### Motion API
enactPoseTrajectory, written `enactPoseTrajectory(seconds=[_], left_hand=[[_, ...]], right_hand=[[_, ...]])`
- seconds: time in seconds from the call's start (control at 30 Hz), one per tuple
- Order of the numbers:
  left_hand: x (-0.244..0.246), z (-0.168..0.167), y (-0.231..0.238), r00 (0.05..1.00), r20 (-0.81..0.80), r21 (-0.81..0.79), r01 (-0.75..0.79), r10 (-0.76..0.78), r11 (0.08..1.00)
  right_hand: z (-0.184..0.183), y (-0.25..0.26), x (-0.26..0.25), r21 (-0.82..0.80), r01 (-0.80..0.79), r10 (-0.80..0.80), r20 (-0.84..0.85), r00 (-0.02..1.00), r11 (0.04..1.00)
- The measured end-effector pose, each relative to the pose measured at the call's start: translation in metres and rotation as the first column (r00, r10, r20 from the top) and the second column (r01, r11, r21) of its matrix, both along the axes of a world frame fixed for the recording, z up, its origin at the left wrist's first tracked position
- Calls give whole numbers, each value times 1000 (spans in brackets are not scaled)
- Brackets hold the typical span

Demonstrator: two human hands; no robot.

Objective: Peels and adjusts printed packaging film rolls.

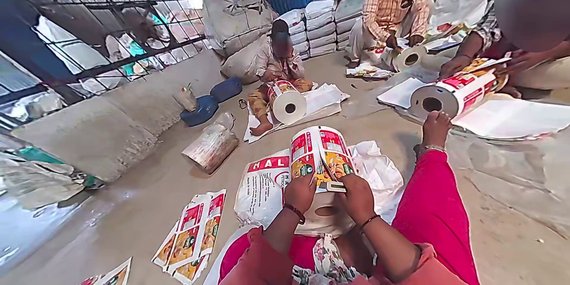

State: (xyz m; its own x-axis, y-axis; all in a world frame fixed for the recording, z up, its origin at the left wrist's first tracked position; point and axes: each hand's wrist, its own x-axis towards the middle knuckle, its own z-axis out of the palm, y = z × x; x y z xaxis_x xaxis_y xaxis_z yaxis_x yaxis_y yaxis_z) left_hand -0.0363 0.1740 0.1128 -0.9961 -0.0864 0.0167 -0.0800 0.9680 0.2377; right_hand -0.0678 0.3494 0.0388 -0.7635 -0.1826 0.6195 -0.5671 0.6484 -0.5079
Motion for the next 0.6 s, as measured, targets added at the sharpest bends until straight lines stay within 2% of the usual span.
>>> enactPoseTrajectory(seconds=[0.13, 0.2, 0.23, 0.3, 0.37, 0.4, 0.47, 0.53, 0.6], left_hand=[[-1, -2, -3, 1000, 0, 20, -4, 4, 1000], [-3, -3, -7, 997, -47, 183, -56, 66, 981], [-4, -7, -10, 985, -98, 349, -97, 139, 932], [-9, -20, -20, 935, -197, 676, -88, 295, 731], [-9, -26, -23, 896, -233, 822, -26, 378, 569], [-10, -26, -23, 889, -240, 840, -11, 390, 542], [-10, -21, -22, 882, -246, 828, -25, 402, 560], [-9, -12, -21, 874, -243, 775, -86, 421, 626], [-3, -12, -28, 855, -242, 739, -144, 459, 658]], right_hand=[[-1, 0, -2, -92, -9, 11, 16, 1000, 996], [1, 2, -6, -231, -5, 26, 87, 996, 973], [3, 4, -7, -315, 9, 40, 150, 988, 949], [9, 10, -10, -488, 72, 67, 261, 963, 870], [11, 16, -15, -581, 144, 68, 327, 942, 801], [11, 20, -19, -603, 170, 58, 340, 939, 780], [14, 26, -26, -624, 214, 38, 364, 931, 752], [23, 35, -28, -619, 275, 31, 435, 900, 735], [14, 39, -27, -669, 335, 39, 479, 877, 664]])
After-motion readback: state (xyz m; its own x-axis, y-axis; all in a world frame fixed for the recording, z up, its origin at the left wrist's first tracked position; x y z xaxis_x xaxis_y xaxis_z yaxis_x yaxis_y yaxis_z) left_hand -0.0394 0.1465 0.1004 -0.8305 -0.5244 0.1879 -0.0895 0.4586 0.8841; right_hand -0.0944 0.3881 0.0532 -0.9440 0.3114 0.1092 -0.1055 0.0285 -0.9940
